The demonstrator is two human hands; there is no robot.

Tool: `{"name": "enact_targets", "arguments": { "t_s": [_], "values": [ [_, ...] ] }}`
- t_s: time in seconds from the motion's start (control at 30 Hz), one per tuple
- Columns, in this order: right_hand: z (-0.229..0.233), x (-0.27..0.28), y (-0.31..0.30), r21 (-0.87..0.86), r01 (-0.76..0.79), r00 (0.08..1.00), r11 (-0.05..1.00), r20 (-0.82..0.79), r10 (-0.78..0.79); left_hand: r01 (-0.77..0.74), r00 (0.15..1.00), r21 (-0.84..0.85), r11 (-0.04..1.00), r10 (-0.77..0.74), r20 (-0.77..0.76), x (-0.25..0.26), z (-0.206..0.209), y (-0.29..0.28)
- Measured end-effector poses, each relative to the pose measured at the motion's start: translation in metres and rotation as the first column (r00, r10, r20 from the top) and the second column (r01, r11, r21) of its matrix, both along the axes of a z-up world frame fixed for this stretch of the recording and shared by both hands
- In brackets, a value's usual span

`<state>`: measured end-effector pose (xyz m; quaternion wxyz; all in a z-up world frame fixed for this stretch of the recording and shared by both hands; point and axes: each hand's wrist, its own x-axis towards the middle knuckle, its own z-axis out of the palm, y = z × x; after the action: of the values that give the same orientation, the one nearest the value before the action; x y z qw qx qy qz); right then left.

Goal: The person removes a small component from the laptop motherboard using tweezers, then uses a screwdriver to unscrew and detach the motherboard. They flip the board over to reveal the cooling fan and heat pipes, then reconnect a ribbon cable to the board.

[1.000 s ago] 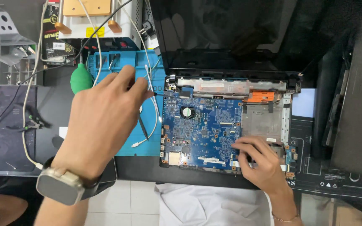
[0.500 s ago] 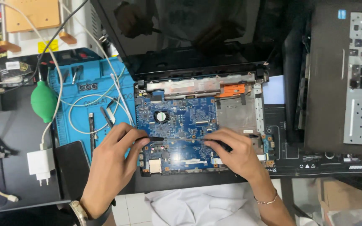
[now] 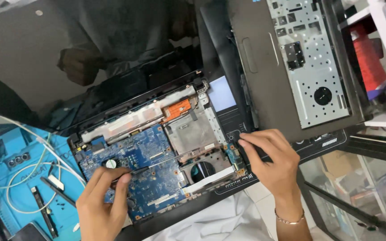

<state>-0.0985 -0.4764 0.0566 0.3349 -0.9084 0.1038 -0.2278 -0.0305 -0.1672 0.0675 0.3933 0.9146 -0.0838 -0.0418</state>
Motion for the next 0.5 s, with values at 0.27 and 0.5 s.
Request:
{"name": "enact_targets", "arguments": {
  "t_s": [0.27,0.5],
  "values": [
    [-0.006,-0.025,-0.015,0.036,0.104,0.995,0.994,-0.011,-0.104,0.025,1.000,0.020,0.999,-0.025,-0.008,0.008,-0.001,-0.032],
    [-0.017,-0.018,0.015,0.172,0.110,0.980,0.979,-0.185,-0.078,-0.017,0.999,0.070,0.997,0.015,0.030,0.006,-0.005,-0.024]
  ]
}}
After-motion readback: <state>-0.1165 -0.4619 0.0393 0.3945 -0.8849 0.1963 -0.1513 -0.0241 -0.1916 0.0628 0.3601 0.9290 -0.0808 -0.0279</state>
